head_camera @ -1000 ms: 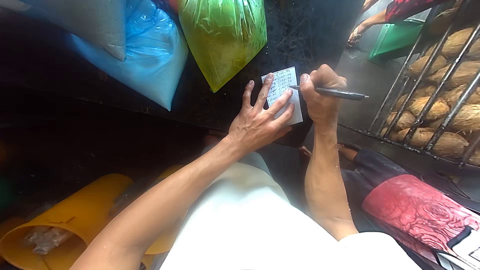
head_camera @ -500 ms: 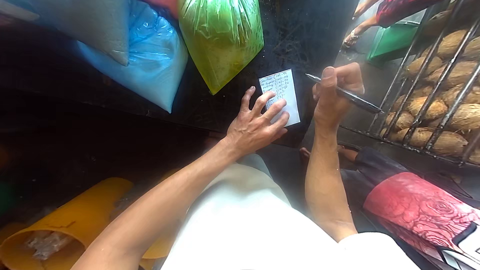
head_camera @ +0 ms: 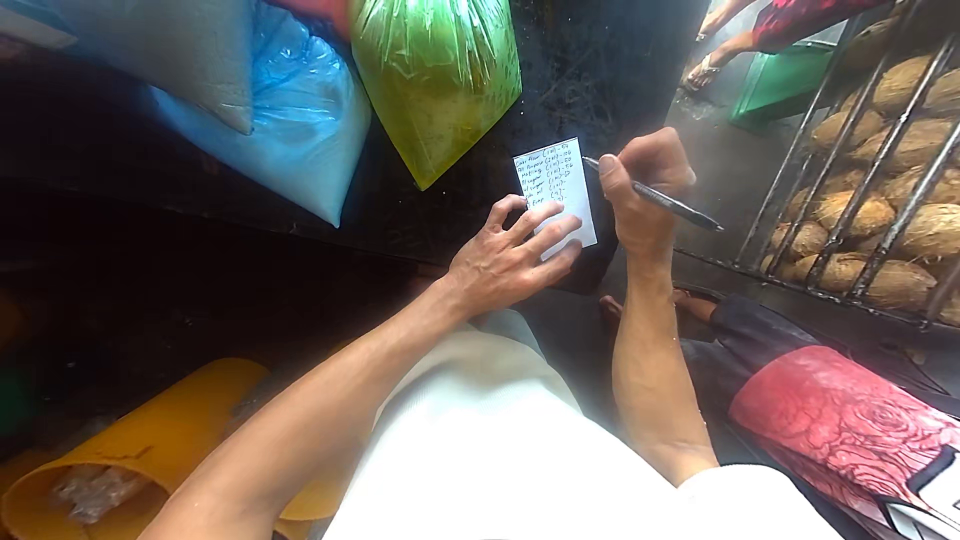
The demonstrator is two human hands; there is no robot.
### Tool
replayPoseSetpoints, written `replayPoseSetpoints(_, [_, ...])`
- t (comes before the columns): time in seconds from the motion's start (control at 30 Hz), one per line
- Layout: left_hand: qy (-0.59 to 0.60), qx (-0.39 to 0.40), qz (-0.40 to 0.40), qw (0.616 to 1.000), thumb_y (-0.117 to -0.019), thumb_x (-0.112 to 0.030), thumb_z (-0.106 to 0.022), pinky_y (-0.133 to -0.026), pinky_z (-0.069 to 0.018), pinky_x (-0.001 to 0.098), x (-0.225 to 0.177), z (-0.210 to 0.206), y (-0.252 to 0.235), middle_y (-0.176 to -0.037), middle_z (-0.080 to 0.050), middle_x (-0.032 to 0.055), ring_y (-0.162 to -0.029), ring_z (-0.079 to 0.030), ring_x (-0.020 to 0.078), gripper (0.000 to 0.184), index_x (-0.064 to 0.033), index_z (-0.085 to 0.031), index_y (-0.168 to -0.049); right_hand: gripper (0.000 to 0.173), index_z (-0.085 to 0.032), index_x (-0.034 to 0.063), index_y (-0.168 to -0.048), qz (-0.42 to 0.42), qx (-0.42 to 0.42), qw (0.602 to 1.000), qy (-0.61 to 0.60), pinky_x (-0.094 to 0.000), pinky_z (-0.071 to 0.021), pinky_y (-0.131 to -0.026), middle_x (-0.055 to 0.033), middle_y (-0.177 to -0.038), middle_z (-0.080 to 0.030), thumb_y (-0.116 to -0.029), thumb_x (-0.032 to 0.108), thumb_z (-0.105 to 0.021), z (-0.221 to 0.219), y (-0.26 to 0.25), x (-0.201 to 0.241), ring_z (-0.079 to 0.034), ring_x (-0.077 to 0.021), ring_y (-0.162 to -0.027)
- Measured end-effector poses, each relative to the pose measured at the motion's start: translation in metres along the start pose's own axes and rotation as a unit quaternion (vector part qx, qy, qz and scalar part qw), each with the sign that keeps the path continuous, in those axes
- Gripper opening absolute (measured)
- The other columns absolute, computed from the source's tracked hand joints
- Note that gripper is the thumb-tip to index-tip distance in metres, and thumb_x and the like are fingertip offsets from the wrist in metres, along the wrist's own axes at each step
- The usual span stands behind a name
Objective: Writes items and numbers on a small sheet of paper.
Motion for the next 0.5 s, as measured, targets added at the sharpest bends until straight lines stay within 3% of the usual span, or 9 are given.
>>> replayPoseSetpoints(0.2, [-0.025, 0.049, 0.004, 0.998, -0.1041, -0.032, -0.057, -0.118, -0.0286, 0.0559, -0.0006, -0.0043, -0.0023, -0.147, -0.058, 0.0047, -0.142, -0.046, 0.0284, 0.032, -0.0219, -0.069, -0.132, 0.020, -0.058, 0.0071, -0.075, 0.008, 0.008, 1.000, 0.007, -0.0175, -0.0435, -0.052, 0.0029, -0.066, -0.056, -0.0927, 0.003, -0.066, -0.0032, 0.0016, -0.0091, -0.054, -0.0015, -0.058])
replayPoseSetpoints(0.37, [-0.032, 0.063, -0.003, 0.998, -0.1040, -0.016, -0.053, -0.119, -0.0273, 0.0558, -0.0019, -0.0044, -0.0023, -0.147, -0.059, 0.0052, -0.142, -0.046, 0.0297, 0.034, -0.0206, -0.069, -0.134, 0.022, -0.057, 0.0078, -0.073, 0.015, -0.009, 1.000, 0.012, -0.0179, -0.0437, -0.050, 0.0034, -0.064, -0.056, -0.0928, 0.004, -0.065, -0.0034, 0.0044, -0.0072, -0.054, -0.0015, -0.056])
replayPoseSetpoints(0.5, [-0.017, 0.038, -0.030, 0.999, -0.1033, -0.010, -0.052, -0.118, -0.0331, 0.0478, -0.0029, -0.0048, -0.0003, -0.140, -0.063, 0.0082, -0.136, -0.051, 0.0299, 0.032, -0.0146, -0.071, -0.129, 0.023, -0.056, 0.0081, -0.072, 0.016, -0.014, 1.000, 0.012, -0.0178, -0.0430, -0.050, 0.0034, -0.064, -0.055, -0.0925, 0.004, -0.066, -0.0038, 0.0044, -0.0081, -0.053, -0.0018, -0.056])
Point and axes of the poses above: each hand's wrist, its own y-axis away from the middle knuckle, its own z-axis out of the back of the hand, x = y × z, the point moved 4 cm from there along -y, towards the middle knuckle
